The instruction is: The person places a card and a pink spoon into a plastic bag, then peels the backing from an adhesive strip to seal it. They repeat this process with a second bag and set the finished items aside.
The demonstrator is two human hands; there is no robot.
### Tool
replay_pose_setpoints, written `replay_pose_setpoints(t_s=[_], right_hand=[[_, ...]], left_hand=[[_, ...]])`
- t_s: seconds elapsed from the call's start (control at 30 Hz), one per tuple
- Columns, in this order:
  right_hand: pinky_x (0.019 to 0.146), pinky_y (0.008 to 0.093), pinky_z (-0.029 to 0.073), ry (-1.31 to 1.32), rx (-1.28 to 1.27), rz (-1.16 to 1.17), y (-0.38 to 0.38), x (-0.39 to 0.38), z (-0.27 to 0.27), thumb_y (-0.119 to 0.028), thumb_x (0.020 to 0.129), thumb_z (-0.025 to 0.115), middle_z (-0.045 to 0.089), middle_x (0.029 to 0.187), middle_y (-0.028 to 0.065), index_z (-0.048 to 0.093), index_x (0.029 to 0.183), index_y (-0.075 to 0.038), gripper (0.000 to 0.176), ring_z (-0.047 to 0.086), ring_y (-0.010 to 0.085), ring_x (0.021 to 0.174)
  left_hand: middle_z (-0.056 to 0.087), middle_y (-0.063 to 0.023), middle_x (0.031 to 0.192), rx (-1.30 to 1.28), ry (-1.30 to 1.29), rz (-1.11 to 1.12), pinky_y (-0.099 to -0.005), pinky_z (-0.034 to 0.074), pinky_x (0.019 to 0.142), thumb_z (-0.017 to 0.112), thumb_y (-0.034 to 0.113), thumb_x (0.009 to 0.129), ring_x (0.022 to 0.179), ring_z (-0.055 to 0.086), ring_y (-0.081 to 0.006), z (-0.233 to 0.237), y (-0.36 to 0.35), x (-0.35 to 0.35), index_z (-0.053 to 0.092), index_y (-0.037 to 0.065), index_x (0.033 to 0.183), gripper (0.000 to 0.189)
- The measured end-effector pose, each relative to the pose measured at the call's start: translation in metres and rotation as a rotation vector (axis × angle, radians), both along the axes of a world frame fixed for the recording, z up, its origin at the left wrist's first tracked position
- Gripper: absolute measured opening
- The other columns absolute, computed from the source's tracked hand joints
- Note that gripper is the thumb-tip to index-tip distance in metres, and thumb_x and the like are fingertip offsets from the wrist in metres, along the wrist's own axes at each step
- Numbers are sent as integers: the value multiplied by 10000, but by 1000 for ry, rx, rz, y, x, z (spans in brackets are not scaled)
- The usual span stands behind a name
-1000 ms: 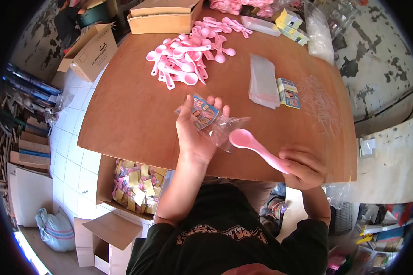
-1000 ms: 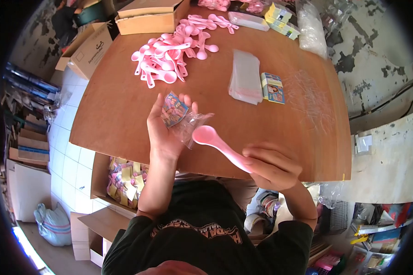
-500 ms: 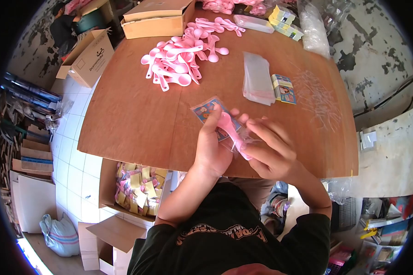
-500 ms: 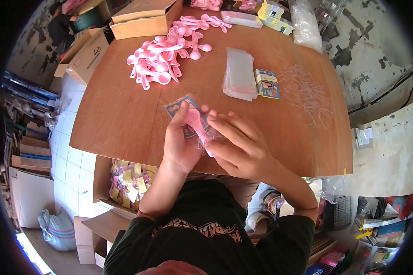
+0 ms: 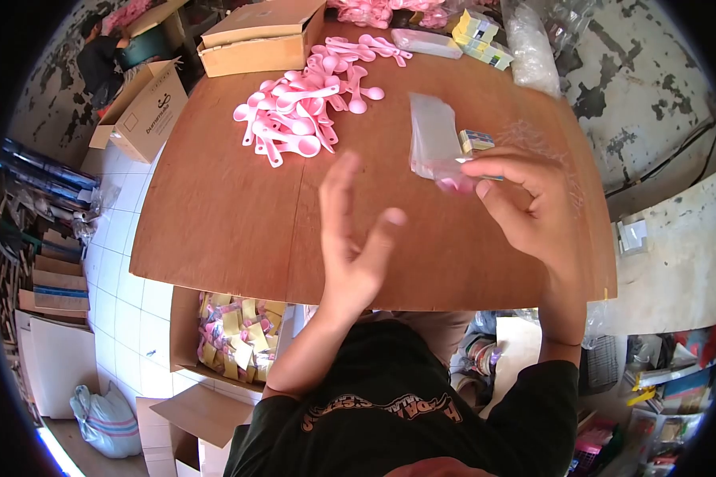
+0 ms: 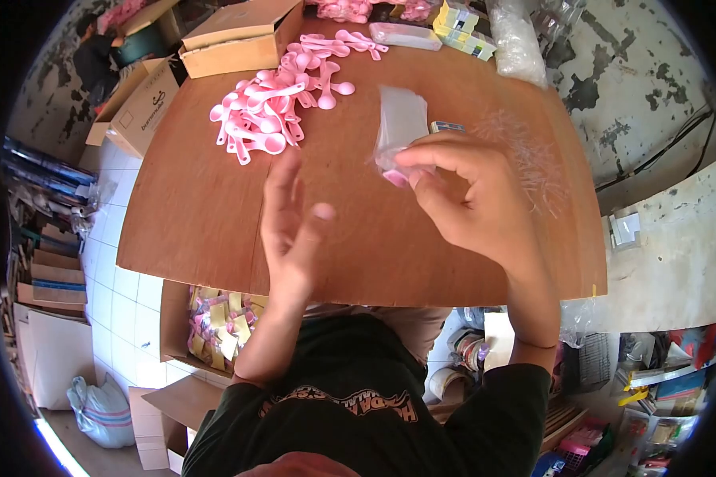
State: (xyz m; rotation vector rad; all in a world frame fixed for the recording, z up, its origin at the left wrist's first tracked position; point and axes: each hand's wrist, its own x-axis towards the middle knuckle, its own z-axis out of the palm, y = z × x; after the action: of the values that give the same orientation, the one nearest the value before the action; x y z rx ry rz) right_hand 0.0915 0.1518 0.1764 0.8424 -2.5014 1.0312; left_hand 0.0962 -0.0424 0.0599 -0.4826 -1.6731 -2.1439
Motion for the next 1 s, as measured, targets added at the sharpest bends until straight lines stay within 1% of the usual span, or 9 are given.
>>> replay_pose_setpoints(t_s=[0.13,0.17,0.2,0.27,0.3,0.47,0.8,0.87,1.0], right_hand=[[753,291,509,6,32,-13,-9,11,0,6,809,612,694,920,122,684,962,8,170,669,189,834],[749,291,512,-69,-6,-25,-11,16,-1,0,811,614,694,914,121,687,958,7,164,671,189,830],[745,290,514,-143,-45,-39,-12,21,-1,-6,814,617,695,908,120,689,954,5,158,673,189,825],[744,293,517,-171,-82,-36,-10,25,-6,-7,808,626,692,914,126,689,955,-2,160,674,205,833],[737,296,517,-81,-68,-45,-12,26,-7,-3,804,631,685,915,124,689,955,-8,162,671,215,829],[653,330,521,322,159,-58,-20,30,-12,-8,730,701,627,911,60,687,903,-41,177,626,236,820],[528,315,452,576,533,-169,-21,40,-24,-84,598,695,523,781,16,594,711,-67,153,549,188,735],[545,291,451,513,455,-165,-16,35,-24,-28,602,686,543,786,33,589,694,-50,136,554,213,714],[660,266,456,-255,-570,-46,14,19,-39,55,707,632,632,836,52,641,812,-9,123,581,130,745]], left_hand=[[403,-208,1368,-301,112,-52,-410,330,1049,723,138,797,1287,397,-324,14,8,-6,416,-23,1334,640],[555,-189,1219,-227,103,-98,-348,462,904,717,142,826,1111,561,-249,21,10,-4,509,-39,1257,512],[555,-189,1219,-226,109,-103,-348,462,904,717,142,826,1111,561,-249,21,10,-1,509,-39,1257,512],[678,-115,966,34,-291,-354,-254,516,723,650,103,885,859,642,-139,21,9,6,612,-53,1127,290],[698,-48,776,40,-224,-322,-204,503,625,596,78,922,699,622,-64,21,11,6,669,-50,1026,180],[705,-83,772,-74,-125,-274,-239,496,588,606,62,904,685,625,-64,30,9,20,684,-24,1031,172],[665,-157,732,-592,18,-205,-252,488,561,581,-35,826,602,616,-80,44,4,33,641,-27,1100,280],[689,-165,789,-590,131,-186,-256,513,597,551,-54,837,681,677,-122,40,4,32,629,-30,1127,301],[694,-170,853,-382,56,-303,-299,530,628,580,-36,848,702,699,-224,27,7,27,636,-5,1140,299]])
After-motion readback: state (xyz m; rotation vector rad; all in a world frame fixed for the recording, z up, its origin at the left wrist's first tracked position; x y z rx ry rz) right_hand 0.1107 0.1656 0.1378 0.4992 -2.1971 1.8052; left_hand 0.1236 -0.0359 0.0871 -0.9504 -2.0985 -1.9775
